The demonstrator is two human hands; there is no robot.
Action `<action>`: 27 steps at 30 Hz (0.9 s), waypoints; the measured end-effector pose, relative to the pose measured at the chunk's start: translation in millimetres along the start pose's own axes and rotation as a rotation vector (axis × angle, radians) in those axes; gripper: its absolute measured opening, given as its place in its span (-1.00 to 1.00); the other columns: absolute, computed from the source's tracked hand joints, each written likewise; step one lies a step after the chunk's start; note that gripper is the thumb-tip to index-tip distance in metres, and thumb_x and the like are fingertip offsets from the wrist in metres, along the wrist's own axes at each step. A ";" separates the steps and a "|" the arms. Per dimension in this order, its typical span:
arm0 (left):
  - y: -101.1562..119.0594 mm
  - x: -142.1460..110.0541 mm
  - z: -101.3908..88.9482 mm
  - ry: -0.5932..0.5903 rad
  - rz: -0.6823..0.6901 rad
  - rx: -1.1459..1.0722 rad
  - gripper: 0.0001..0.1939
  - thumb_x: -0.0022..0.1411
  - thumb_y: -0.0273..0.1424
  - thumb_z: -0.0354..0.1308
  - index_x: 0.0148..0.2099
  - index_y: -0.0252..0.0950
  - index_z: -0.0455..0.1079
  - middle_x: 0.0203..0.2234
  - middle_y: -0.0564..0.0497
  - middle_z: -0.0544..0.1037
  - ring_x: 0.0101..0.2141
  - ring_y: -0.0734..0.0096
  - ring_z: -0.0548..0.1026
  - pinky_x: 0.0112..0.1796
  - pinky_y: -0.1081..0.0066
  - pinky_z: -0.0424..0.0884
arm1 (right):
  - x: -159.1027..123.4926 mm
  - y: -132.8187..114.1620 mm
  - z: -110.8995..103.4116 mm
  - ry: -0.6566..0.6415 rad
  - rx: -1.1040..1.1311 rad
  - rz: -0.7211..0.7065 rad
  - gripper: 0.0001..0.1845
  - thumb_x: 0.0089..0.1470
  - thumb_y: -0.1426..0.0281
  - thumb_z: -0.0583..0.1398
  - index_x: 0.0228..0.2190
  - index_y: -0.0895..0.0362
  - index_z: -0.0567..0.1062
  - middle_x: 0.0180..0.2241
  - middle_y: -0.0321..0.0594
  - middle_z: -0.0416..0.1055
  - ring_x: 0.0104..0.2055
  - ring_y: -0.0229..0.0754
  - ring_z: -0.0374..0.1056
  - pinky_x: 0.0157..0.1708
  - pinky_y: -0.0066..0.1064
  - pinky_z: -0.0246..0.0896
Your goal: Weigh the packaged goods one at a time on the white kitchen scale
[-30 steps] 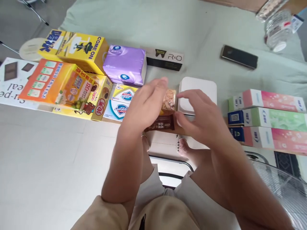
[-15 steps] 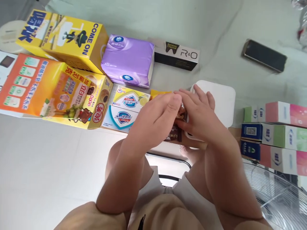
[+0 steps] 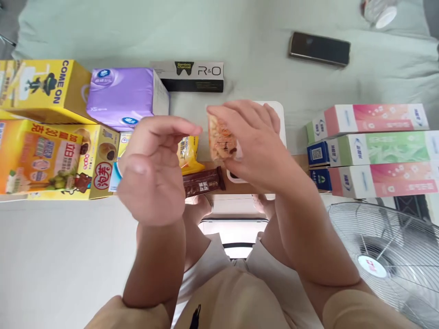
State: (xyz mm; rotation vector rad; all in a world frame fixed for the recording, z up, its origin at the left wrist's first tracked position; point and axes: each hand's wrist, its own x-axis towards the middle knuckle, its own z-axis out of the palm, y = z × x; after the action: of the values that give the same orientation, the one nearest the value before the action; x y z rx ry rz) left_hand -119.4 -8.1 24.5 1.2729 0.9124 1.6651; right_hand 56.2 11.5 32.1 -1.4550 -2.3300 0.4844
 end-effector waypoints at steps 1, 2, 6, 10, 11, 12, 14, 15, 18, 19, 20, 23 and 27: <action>-0.9 -1.3 3.5 -0.002 0.017 0.008 -0.59 0.32 0.10 0.26 -0.16 -0.10 0.68 -0.26 0.04 0.67 -0.16 0.17 0.58 -0.04 0.13 0.50 | -3.7 4.7 -5.0 0.017 -0.003 0.012 -0.27 0.19 0.43 0.15 0.36 -0.13 0.24 0.39 -0.18 0.28 0.47 0.14 0.12 0.51 0.28 -0.12; -2.6 -2.4 7.2 -0.004 0.028 0.019 -0.60 0.33 0.09 0.24 -0.16 -0.09 0.68 -0.26 0.01 0.67 -0.17 0.16 0.58 -0.05 0.12 0.50 | -7.3 10.0 -9.4 0.032 -0.004 0.028 -0.26 0.17 0.44 0.15 0.35 -0.13 0.25 0.39 -0.17 0.28 0.46 0.14 0.13 0.50 0.27 -0.09; -18.1 -4.9 21.1 -0.086 -0.010 0.050 -0.57 0.37 0.10 0.18 -0.08 -0.09 0.64 -0.19 -0.02 0.67 -0.09 0.18 0.60 0.00 0.18 0.49 | -19.2 32.2 -18.3 0.050 0.016 0.086 -0.18 0.05 0.48 0.16 0.34 -0.09 0.26 0.39 -0.13 0.29 0.47 0.17 0.14 0.48 0.27 -0.04; -36.8 -6.5 32.0 -0.152 -0.145 0.098 -0.52 0.31 0.17 0.22 0.00 -0.05 0.57 -0.05 -0.01 0.64 0.06 0.13 0.57 0.11 0.15 0.46 | -27.4 48.4 -14.5 0.032 0.055 0.100 -0.14 -0.03 0.49 0.14 0.33 -0.08 0.28 0.39 -0.12 0.29 0.49 0.24 0.12 0.44 0.37 -0.03; -39.6 -6.5 33.3 -0.162 -0.148 0.117 -0.51 0.31 0.19 0.21 0.01 -0.04 0.56 -0.03 -0.01 0.64 0.08 0.12 0.56 0.12 0.13 0.46 | -29.4 51.8 -13.1 0.018 0.065 0.101 -0.13 -0.03 0.49 0.14 0.34 -0.09 0.27 0.40 -0.13 0.27 0.51 0.26 0.09 0.43 0.40 -0.05; -41.2 -6.0 33.5 -0.167 -0.135 0.144 -0.51 0.32 0.19 0.20 0.01 -0.05 0.56 -0.02 -0.01 0.64 0.08 0.12 0.56 0.12 0.12 0.45 | -31.4 54.8 -12.3 0.003 0.074 0.102 -0.11 -0.03 0.48 0.15 0.35 -0.10 0.25 0.42 -0.14 0.24 0.53 0.29 0.04 0.43 0.44 -0.07; -41.4 -3.5 30.3 -0.144 -0.097 0.210 -0.55 0.33 0.14 0.24 -0.01 -0.09 0.57 -0.05 0.00 0.65 0.04 0.15 0.56 0.12 0.11 0.43 | -35.4 59.6 -13.0 -0.013 0.091 0.095 -0.08 -0.01 0.46 0.17 0.39 -0.13 0.20 0.49 -0.17 0.12 0.58 0.34 -0.09 0.44 0.49 -0.12; -40.3 -1.6 27.3 -0.119 -0.076 0.239 -0.57 0.33 0.10 0.27 -0.03 -0.11 0.59 -0.09 0.01 0.66 0.01 0.18 0.56 0.10 0.13 0.42 | -37.1 60.8 -14.6 -0.005 0.100 0.088 -0.07 0.01 0.44 0.19 0.40 -0.16 0.18 0.52 -0.20 0.07 0.60 0.35 -0.14 0.45 0.50 -0.13; -34.8 3.1 19.3 -0.066 -0.066 0.276 -0.62 0.31 0.04 0.33 -0.10 -0.15 0.61 -0.22 0.03 0.64 -0.14 0.27 0.54 -0.04 0.20 0.43 | -39.0 56.7 -22.5 0.077 0.127 0.085 -0.17 0.08 0.41 0.20 0.36 -0.17 0.23 0.51 -0.21 0.09 0.60 0.27 -0.10 0.48 0.40 -0.06; -32.4 3.1 19.5 -0.067 -0.076 0.273 -0.63 0.32 0.04 0.32 -0.13 -0.16 0.61 -0.25 0.03 0.63 -0.18 0.29 0.53 -0.09 0.21 0.43 | -38.3 52.7 -25.4 0.115 0.134 0.091 -0.23 0.10 0.42 0.19 0.33 -0.15 0.27 0.48 -0.19 0.15 0.58 0.22 -0.03 0.49 0.34 0.00; -29.9 1.6 22.1 -0.070 -0.091 0.260 -0.64 0.34 0.03 0.30 -0.15 -0.16 0.61 -0.28 0.02 0.62 -0.21 0.29 0.52 -0.13 0.22 0.44 | -37.0 47.7 -28.1 0.157 0.143 0.097 -0.30 0.12 0.42 0.17 0.29 -0.11 0.32 0.45 -0.16 0.22 0.55 0.17 0.06 0.48 0.27 0.06; -22.0 -12.8 45.7 -0.058 -0.139 0.130 -0.71 0.38 -0.04 0.27 -0.17 -0.14 0.59 -0.28 -0.01 0.61 -0.17 0.24 0.57 -0.07 0.22 0.48 | -34.2 34.3 -36.8 0.384 0.205 0.115 -0.49 0.17 0.40 0.12 0.15 -0.02 0.42 0.29 -0.10 0.43 0.41 0.07 0.30 0.39 0.09 0.26; -19.1 -45.7 100.6 -0.133 -0.229 -0.170 -0.64 0.41 0.01 0.20 0.04 -0.08 0.56 0.04 0.00 0.62 0.16 0.20 0.54 0.25 0.24 0.43 | -49.2 42.1 -59.0 0.855 0.438 0.185 -0.57 0.28 0.25 -0.12 0.01 -0.03 0.43 0.14 -0.20 0.47 0.30 -0.02 0.40 0.13 -0.04 0.41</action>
State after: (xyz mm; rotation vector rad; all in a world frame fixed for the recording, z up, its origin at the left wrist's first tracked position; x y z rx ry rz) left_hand -11.5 -36.4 12.8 1.1063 0.7874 1.4291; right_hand 136.8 -9.6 59.1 -1.3051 -1.3347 0.3000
